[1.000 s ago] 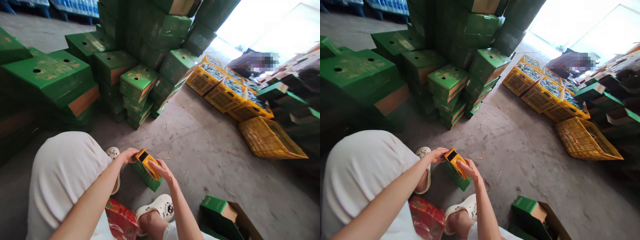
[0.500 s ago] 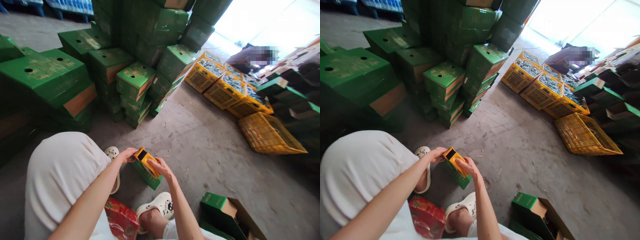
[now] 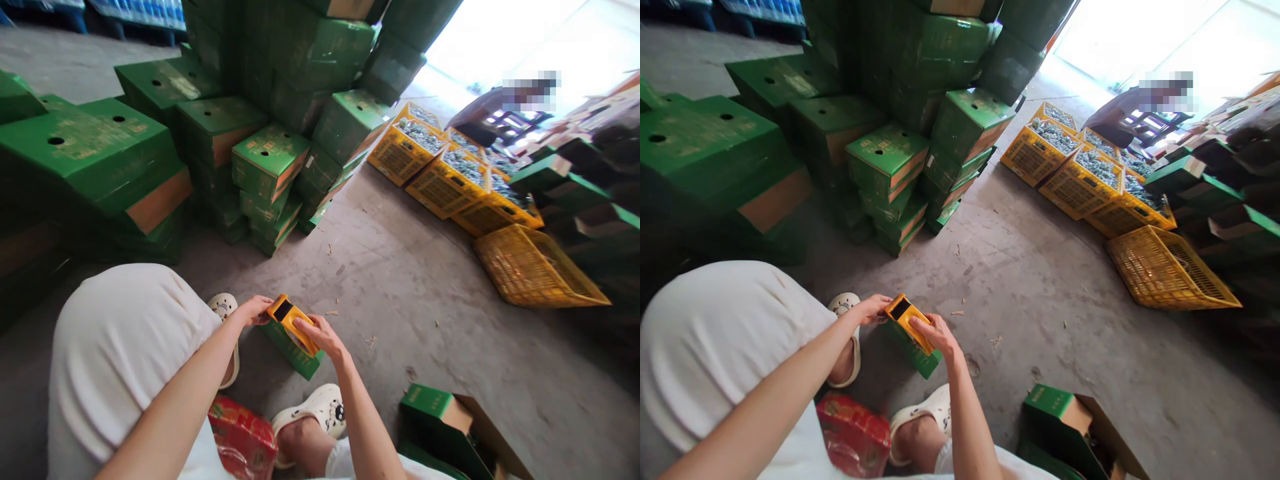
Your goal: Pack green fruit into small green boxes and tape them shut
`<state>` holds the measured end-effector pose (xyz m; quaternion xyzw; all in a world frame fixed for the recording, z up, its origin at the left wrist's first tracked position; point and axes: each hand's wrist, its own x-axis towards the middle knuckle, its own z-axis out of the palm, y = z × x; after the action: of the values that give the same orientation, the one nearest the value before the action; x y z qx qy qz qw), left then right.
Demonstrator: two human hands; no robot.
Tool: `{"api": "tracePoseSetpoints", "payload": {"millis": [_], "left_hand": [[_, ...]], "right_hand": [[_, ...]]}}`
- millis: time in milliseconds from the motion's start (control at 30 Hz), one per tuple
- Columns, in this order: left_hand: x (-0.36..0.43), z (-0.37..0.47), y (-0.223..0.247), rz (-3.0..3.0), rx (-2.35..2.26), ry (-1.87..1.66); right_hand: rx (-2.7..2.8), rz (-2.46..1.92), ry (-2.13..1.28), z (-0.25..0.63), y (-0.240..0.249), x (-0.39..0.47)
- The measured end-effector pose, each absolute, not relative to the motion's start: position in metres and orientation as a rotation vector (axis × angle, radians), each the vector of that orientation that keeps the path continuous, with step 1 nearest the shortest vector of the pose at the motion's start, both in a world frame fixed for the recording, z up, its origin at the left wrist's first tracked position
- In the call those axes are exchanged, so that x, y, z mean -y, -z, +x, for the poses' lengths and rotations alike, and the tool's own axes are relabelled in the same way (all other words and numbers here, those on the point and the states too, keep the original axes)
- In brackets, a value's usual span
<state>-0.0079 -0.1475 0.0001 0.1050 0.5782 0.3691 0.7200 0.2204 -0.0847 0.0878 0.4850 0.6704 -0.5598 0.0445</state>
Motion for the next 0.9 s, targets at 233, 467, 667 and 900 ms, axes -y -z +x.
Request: {"api": "tracePoseSetpoints", "payload": {"millis": [233,467,667,900], "left_hand": [[0.147,-0.005,0.003,0.281,-1.352,-0.860],[0.141,0.000,0.005,0.376,-1.463,-1.004],[0.140,-0.020,0.016,0.380,-1.643,-1.078],[0.140,-0.032,0.029,0.466,-1.890,-1.066]], "right_hand": [[-2.006,1.493,1.739,0.218,-0.087,0.085],[-2.019,1.505,1.636,0.211,-0.094,0.082],[-1.978,1.475,1.615,0.228,-0.096,0.083],[-1.953,1.540,1.623,0.250,-0.101,0.094]]}}
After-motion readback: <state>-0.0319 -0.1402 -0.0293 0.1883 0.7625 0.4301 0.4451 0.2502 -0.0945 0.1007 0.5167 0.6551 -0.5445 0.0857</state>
